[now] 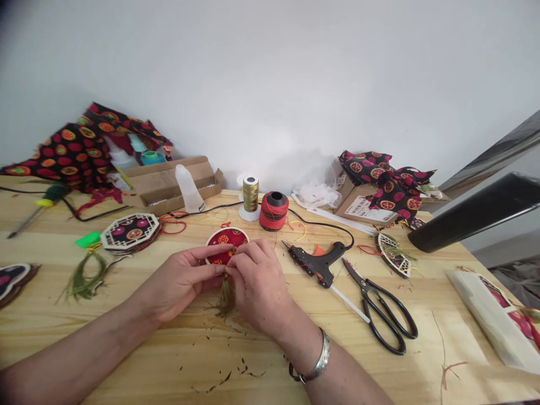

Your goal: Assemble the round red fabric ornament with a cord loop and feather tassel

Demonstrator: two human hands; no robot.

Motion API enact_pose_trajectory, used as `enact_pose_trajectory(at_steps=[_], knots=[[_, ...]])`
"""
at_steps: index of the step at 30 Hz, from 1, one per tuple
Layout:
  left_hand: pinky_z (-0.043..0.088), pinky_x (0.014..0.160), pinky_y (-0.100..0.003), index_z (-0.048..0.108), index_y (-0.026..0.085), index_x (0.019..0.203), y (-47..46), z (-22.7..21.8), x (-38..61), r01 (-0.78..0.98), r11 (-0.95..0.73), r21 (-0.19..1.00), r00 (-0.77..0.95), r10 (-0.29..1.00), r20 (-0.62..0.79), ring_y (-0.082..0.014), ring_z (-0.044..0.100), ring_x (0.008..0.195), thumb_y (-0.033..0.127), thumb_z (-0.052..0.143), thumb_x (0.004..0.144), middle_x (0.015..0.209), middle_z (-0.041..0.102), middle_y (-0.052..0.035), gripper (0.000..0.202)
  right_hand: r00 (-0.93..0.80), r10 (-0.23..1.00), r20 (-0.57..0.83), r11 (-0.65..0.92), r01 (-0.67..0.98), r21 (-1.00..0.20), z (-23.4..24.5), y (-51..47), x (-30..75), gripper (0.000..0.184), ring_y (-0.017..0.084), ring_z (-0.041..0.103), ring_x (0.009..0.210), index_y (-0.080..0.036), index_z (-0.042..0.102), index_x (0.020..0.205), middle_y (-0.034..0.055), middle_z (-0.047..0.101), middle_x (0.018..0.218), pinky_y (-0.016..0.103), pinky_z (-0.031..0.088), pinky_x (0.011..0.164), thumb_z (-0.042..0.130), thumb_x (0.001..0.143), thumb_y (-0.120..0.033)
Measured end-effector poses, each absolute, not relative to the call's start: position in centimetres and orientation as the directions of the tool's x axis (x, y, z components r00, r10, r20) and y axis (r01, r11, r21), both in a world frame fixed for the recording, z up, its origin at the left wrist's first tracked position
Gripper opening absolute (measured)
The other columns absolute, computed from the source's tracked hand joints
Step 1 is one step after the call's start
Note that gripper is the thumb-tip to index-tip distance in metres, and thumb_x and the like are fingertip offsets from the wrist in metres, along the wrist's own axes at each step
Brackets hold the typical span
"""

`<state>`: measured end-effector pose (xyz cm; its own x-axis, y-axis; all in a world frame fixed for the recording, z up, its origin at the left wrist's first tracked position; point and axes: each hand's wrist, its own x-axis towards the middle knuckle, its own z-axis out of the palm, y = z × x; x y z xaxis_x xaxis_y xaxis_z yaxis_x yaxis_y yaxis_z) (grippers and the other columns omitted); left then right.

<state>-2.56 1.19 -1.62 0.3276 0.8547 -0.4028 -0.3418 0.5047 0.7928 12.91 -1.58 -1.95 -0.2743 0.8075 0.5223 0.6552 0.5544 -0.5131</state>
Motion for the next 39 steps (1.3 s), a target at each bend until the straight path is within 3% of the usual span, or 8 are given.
enact_pose_trajectory(at_steps=[30,39], knots=[[0.055,0.071,-0.027,0.071,0.011,0.095,1.11,-1.64,-2.49,-0.342,0.563,0.752,0.340,0.820,-0.460,-0.0159,0.068,0.073,-0.002,0.067,0.066,0.089,0.074,-0.0106,0.031,-0.326,0.751,0.574,0.627,0.623,-0.467,-2.28,-1.10,12.87,0.019,0.017,0.048,0.075,-0.018,0.062,0.073,0.0054,0.062,0.078,0.032,0.046,0.069,0.051,0.081,-0.004],[0.056,0.072,-0.028,0.071,0.011,0.095,1.09,-1.78,-2.58,-0.358,0.566,0.743,0.345,0.819,-0.458,-0.0165,0.068,0.074,-0.003,0.067,0.064,0.089,0.073,-0.0110,0.034,-0.307,0.800,0.516,0.580,0.615,-0.534,-2.32,-1.27,12.82,0.021,0.018,0.048,0.080,-0.017,0.063,0.075,0.0065,0.062,0.080,0.033,0.046,0.071,0.048,0.085,-0.007]])
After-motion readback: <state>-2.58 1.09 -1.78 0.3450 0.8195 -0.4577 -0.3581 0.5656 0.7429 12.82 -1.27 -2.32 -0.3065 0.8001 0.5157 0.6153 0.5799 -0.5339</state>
